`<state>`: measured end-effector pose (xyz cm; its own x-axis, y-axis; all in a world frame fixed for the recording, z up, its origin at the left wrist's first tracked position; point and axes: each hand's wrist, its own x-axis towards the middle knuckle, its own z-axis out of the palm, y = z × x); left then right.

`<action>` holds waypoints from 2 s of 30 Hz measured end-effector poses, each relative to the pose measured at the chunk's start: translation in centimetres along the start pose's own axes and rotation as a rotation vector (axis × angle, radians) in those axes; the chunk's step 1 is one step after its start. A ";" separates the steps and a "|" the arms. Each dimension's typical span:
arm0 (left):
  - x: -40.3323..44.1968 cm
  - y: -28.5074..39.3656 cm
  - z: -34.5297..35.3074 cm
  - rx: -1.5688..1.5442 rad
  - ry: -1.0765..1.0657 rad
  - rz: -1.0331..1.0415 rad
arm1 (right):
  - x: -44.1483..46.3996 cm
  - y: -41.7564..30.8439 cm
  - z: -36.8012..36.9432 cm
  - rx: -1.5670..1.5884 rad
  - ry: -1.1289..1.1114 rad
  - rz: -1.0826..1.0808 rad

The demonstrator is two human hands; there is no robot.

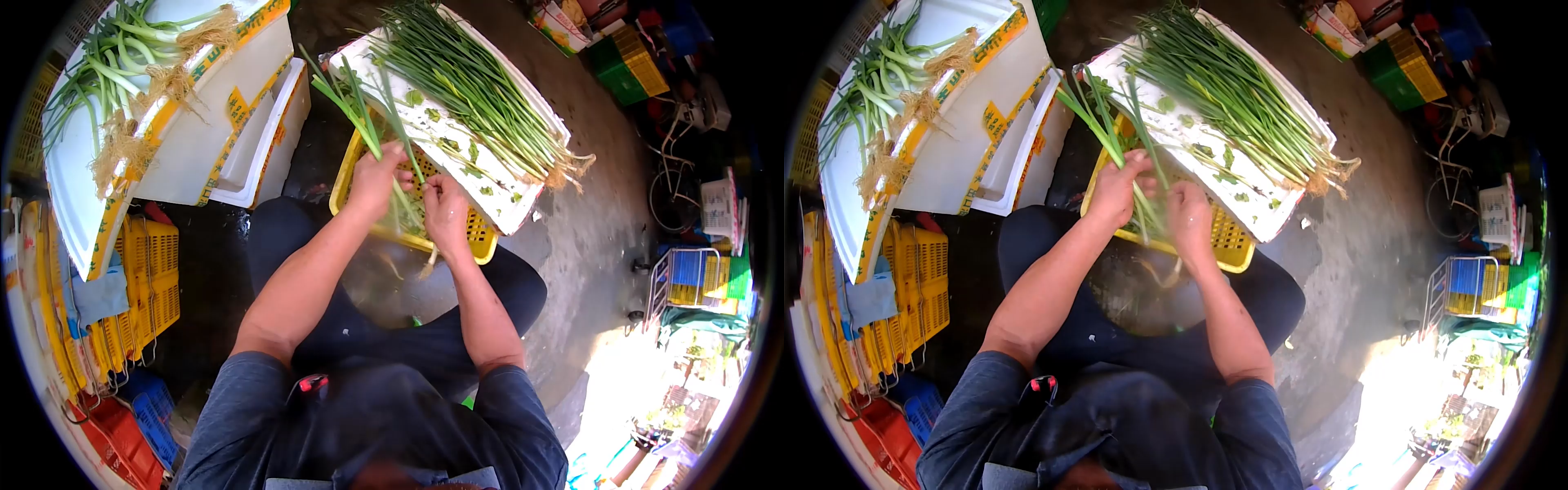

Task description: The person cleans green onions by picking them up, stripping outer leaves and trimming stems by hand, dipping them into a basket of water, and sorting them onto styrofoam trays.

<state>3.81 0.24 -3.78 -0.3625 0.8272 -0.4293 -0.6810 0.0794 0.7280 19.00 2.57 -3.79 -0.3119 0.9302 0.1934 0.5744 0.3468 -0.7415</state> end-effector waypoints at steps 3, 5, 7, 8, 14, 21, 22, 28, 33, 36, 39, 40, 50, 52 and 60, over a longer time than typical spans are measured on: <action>0.1 -0.3 -0.6 -0.028 0.030 -0.031 | -1.5 -0.6 1.9 0.009 0.072 -0.029; 0.2 -0.4 -0.8 0.015 0.020 -0.045 | -1.9 -0.9 2.4 -0.004 0.107 -0.127; 0.2 0.3 -0.8 0.111 0.001 -0.049 | -1.8 -1.5 1.9 0.071 0.068 -0.041; 0.2 0.6 -0.8 0.085 0.012 -0.024 | -1.5 -1.7 1.3 0.121 0.048 0.027; 0.7 2.8 -1.0 -0.064 0.010 0.096 | 5.4 4.8 -1.7 -0.246 0.090 -0.142; 0.3 3.2 -0.7 0.017 -0.053 0.163 | 8.7 7.9 0.1 -0.562 -0.091 -0.278; 0.2 3.2 -0.7 -0.012 -0.067 0.161 | 9.2 8.5 0.3 -0.488 -0.125 -0.232; 0.2 3.4 -0.7 0.016 -0.144 0.116 | 8.5 5.8 -0.1 -0.362 0.004 -0.355; 0.0 3.0 -0.3 0.027 -0.124 0.098 | 4.3 1.2 1.0 -0.395 -0.090 -0.350; -0.2 2.8 -0.5 0.041 -0.127 0.113 | 1.5 4.6 3.7 -0.359 -0.181 -0.325; -0.3 2.8 -0.5 0.088 -0.121 0.124 | -0.2 5.9 3.7 -0.355 -0.267 -0.186; -0.4 2.7 -0.5 0.104 -0.117 0.125 | -0.3 5.8 3.5 -0.333 -0.306 -0.086; -1.2 1.7 0.5 0.102 -0.323 -0.072 | 9.8 0.0 -5.6 0.604 -0.122 0.206; -1.5 1.6 0.5 0.144 -0.381 -0.090 | 11.5 -0.7 -6.9 0.733 -0.090 0.254; -1.5 1.9 0.0 0.145 -0.488 -0.194 | 12.9 0.5 -10.1 0.843 -0.186 0.286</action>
<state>3.04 -0.83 -1.80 0.1224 0.9492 -0.2898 -0.5989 0.3035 0.7411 22.88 15.92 4.81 -0.4012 0.9077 -0.1231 -0.0723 -0.1653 -0.9836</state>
